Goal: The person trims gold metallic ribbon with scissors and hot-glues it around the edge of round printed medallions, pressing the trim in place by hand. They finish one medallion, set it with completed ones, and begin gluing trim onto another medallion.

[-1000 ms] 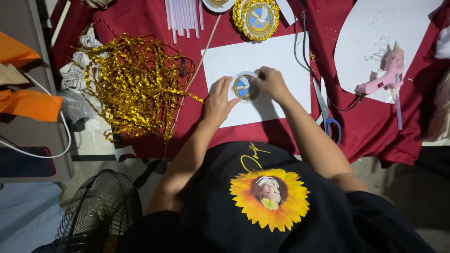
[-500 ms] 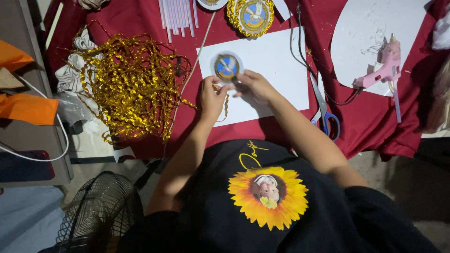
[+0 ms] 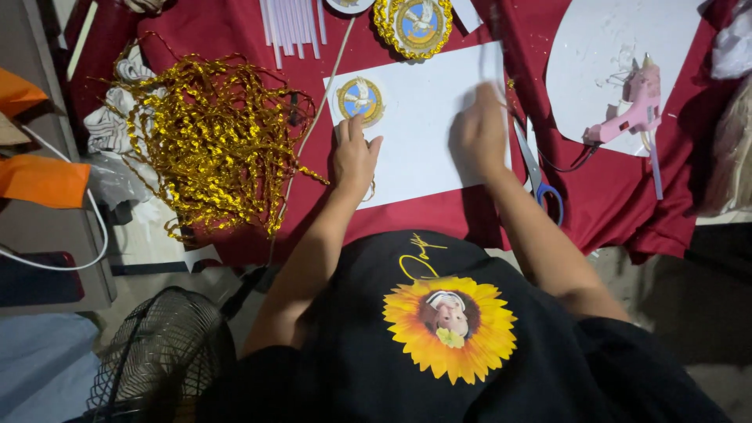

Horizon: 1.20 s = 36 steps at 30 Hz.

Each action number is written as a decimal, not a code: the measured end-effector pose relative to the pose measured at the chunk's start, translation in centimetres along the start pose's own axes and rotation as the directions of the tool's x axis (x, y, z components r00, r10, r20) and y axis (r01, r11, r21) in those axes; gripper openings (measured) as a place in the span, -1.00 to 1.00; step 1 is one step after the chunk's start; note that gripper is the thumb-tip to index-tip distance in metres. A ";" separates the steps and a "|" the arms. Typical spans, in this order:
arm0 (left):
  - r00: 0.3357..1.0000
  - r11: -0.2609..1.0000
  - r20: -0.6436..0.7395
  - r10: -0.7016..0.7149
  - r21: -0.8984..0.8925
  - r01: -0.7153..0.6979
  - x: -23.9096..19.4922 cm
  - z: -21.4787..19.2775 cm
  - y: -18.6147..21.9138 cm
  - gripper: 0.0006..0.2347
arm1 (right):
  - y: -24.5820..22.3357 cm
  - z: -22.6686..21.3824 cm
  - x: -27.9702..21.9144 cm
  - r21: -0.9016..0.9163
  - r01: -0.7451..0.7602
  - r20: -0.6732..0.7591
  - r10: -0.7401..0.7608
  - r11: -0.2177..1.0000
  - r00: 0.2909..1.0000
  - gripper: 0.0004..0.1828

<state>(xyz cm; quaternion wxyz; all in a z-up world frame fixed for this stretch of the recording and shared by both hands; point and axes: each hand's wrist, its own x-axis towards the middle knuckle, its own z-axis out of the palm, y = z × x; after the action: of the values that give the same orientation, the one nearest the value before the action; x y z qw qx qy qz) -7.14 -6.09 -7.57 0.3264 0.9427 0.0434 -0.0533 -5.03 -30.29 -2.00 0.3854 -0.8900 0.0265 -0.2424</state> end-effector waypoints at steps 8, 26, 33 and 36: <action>1.000 1.000 0.009 -0.022 0.012 0.022 0.1 0.3 -0.1 -0.47 | 5.1 -1.9 -3.5 -0.217 0.495 0.583 -0.295 0.841 0.757 -0.48; 0.996 0.998 -0.066 0.058 -0.035 -0.061 -0.1 0.5 -0.5 -0.50 | -0.7 6.6 -0.7 -0.029 0.385 0.470 -0.327 0.922 0.820 -0.66; 0.994 0.998 -0.084 0.067 -0.016 -0.068 -0.1 0.0 -0.2 -0.52 | 0.5 9.1 -0.7 -0.096 0.443 0.503 -0.340 0.892 0.795 -0.81; 0.998 0.999 -0.058 0.035 -0.029 -0.037 -0.2 -0.3 0.3 -0.52 | 4.0 7.0 0.8 -0.396 0.333 0.585 -0.044 0.856 0.810 -0.90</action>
<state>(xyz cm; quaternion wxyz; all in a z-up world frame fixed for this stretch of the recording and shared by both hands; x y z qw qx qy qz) -7.31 -6.08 -7.12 0.3399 0.9395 0.0365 -0.0196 -0.57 -28.52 -8.55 0.1159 -0.9861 -0.1189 0.0030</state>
